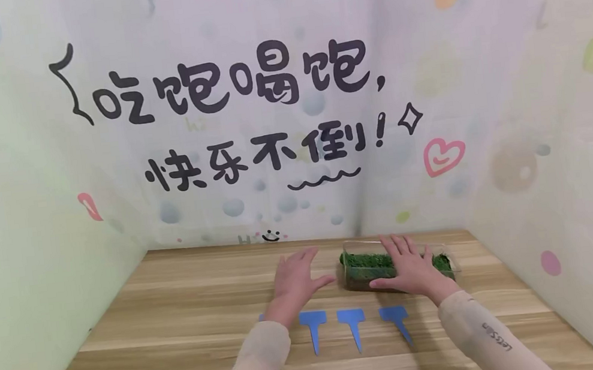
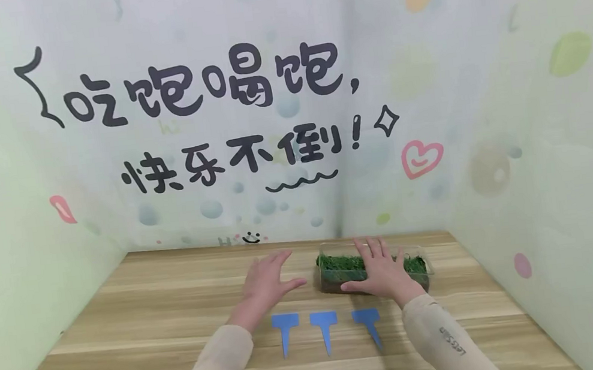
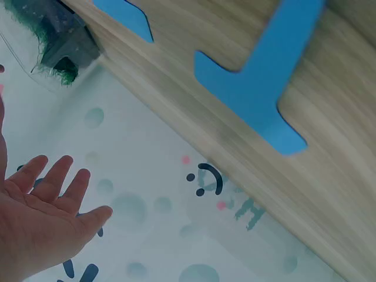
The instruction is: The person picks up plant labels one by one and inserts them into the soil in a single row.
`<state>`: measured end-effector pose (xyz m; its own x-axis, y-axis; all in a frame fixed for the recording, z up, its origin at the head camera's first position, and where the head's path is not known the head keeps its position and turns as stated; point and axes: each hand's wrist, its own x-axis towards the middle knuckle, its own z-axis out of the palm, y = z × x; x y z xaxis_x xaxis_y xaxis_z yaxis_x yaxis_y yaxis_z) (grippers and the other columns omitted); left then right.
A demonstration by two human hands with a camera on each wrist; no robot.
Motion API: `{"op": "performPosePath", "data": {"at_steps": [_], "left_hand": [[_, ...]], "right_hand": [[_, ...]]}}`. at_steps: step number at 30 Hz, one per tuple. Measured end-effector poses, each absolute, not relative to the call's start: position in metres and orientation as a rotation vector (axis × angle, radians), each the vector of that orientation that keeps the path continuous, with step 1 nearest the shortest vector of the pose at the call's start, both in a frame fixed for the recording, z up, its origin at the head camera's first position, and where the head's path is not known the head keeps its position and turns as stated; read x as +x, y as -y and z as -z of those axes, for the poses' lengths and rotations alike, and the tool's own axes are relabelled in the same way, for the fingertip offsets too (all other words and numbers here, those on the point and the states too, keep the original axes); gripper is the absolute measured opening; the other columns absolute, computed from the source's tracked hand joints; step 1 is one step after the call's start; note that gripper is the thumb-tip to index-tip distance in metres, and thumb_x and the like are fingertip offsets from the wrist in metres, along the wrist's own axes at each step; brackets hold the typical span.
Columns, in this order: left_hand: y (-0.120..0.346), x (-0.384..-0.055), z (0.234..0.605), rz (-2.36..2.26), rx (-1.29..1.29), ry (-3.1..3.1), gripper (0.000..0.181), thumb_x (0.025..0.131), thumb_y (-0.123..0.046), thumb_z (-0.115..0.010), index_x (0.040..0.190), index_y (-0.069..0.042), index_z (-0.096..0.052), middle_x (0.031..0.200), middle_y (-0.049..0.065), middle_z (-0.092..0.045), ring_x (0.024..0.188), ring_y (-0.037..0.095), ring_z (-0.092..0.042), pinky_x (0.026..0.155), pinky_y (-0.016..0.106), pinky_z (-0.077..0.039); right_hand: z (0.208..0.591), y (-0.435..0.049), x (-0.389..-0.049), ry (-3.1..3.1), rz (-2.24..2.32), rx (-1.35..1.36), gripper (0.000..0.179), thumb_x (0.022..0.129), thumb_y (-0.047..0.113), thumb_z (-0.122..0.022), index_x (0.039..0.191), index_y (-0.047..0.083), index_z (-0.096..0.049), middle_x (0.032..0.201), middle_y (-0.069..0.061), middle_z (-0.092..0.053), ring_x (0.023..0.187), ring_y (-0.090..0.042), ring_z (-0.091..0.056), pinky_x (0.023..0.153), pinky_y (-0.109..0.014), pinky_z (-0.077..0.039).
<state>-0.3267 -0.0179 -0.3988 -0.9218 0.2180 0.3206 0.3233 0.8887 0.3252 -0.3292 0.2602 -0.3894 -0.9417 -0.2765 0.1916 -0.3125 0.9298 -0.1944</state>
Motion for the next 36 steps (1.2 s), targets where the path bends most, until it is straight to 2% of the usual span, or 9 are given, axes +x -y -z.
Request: {"op": "performPosePath", "data": {"at_steps": [7,14,23,36], "left_hand": [[0.005,-0.329,0.402,0.588,-0.437,2.783,0.073,0.084,-0.055,-0.073,0.144,-0.018,-0.052,0.147,0.004,-0.055,0.137,0.025,-0.051,0.12,0.047,-0.033],[-0.011,-0.329,0.404,0.626,-0.435,2.83,0.066,0.086,-0.05,-0.074,0.144,-0.023,-0.053,0.147,0.0,-0.055,0.134,0.028,-0.053,0.109,0.043,-0.046],[-0.027,-0.327,0.406,0.608,-0.452,2.862,0.064,0.086,-0.045,-0.075,0.143,-0.026,-0.054,0.148,-0.004,-0.054,0.135,0.023,-0.053,0.108,0.04,-0.048],[-0.036,-0.325,0.412,0.614,-0.547,2.851,0.061,0.087,-0.042,-0.076,0.142,-0.027,-0.054,0.15,-0.003,-0.052,0.137,0.022,-0.052,0.106,0.039,-0.049]], "right_hand": [[0.391,-0.27,-0.329,2.909,-0.299,0.416,0.112,0.077,0.071,-0.069,0.16,0.014,-0.02,0.161,-0.026,-0.023,0.147,-0.054,-0.016,0.104,-0.085,-0.008],[0.391,-0.281,-0.328,2.913,-0.283,0.371,0.112,0.079,0.072,-0.067,0.159,0.01,-0.021,0.161,-0.028,-0.023,0.146,-0.055,-0.019,0.105,-0.084,-0.007],[0.395,-0.295,-0.326,2.918,-0.278,0.31,0.111,0.079,0.073,-0.066,0.158,0.008,-0.021,0.16,-0.029,-0.024,0.145,-0.055,-0.019,0.104,-0.084,-0.01],[0.4,-0.312,-0.325,2.892,-0.258,0.256,0.111,0.08,0.071,-0.066,0.157,0.005,-0.022,0.155,-0.032,-0.03,0.142,-0.057,-0.024,0.102,-0.086,-0.01]]}}
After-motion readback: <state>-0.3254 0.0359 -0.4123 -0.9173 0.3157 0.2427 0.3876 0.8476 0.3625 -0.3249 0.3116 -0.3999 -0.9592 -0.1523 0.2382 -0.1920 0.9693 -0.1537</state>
